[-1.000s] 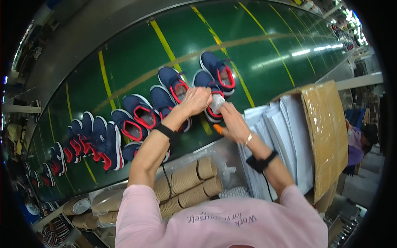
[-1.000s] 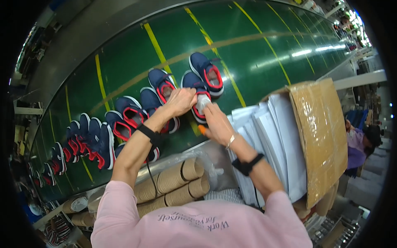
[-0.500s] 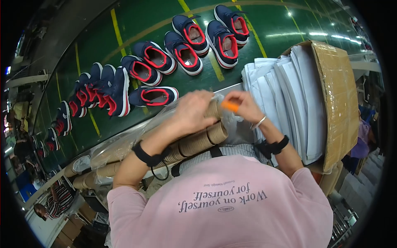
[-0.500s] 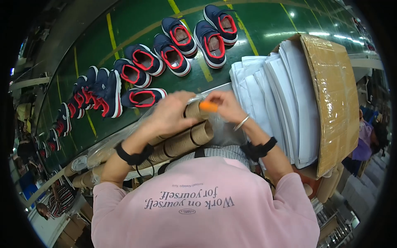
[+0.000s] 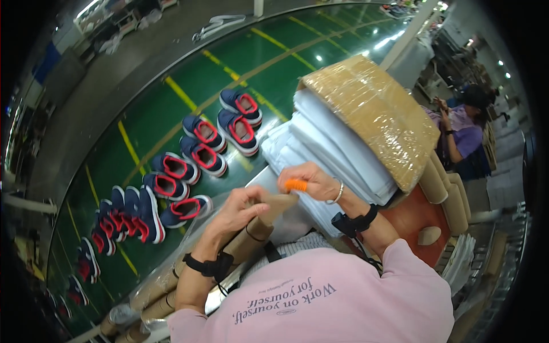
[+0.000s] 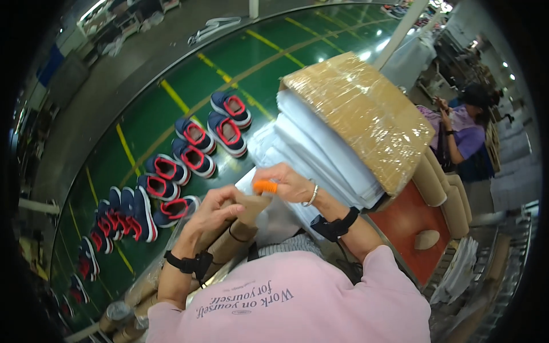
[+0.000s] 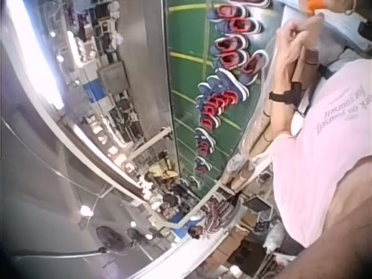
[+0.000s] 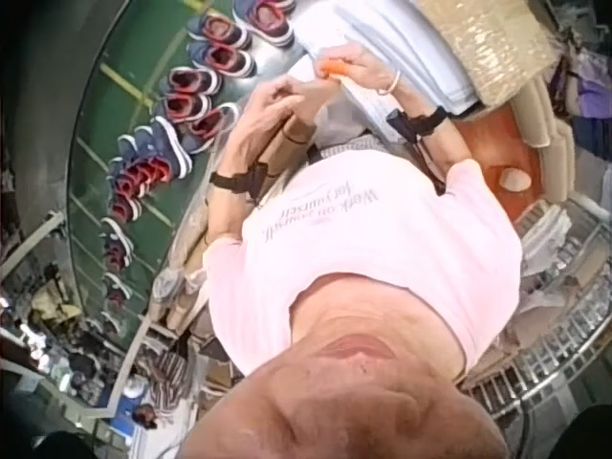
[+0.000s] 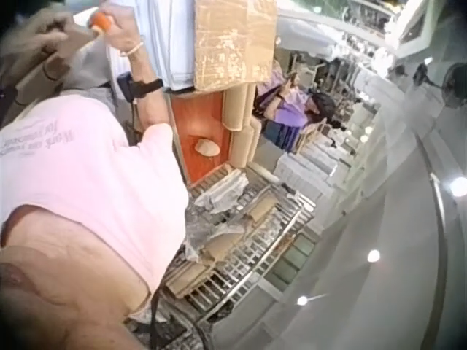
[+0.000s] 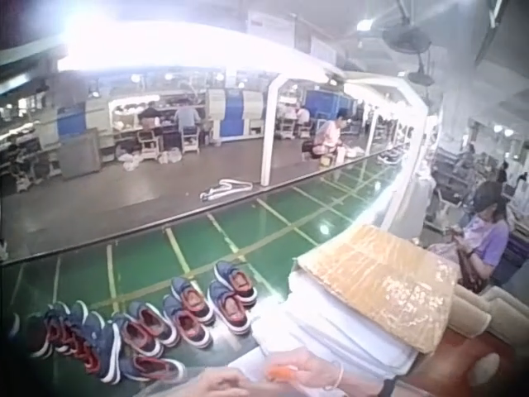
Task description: Insert cardboard and plastic shoe trees into shoes on a conveyor belt in a factory.
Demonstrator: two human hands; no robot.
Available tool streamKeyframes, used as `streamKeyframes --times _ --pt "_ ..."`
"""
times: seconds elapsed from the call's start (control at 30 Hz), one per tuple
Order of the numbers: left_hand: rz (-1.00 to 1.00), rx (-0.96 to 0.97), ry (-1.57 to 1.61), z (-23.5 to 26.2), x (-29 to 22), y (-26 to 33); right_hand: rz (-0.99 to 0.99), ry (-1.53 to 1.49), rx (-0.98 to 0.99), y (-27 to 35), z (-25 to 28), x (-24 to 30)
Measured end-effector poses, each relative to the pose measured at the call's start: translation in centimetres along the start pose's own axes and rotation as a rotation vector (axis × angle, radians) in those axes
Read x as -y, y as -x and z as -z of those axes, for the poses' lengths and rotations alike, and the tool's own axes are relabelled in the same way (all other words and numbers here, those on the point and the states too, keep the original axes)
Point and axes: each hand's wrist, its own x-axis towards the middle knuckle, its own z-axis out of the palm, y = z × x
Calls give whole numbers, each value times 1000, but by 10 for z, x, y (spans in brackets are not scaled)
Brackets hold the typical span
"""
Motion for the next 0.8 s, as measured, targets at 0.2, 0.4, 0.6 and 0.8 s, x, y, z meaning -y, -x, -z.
streamKeyframes --times 0.2,0.4,0.6,0.8 --pt "146 611 399 -58 -6 18 -403 1172 -585 38 114 -34" --pt "169 399 455 -71 12 3 -450 753 -793 13 119 -74" --pt "-330 -559 321 -62 28 -67 131 56 -303 -37 -44 32" --pt "-253 -487 701 -44 28 -44 433 535 -422 -73 -59 52"
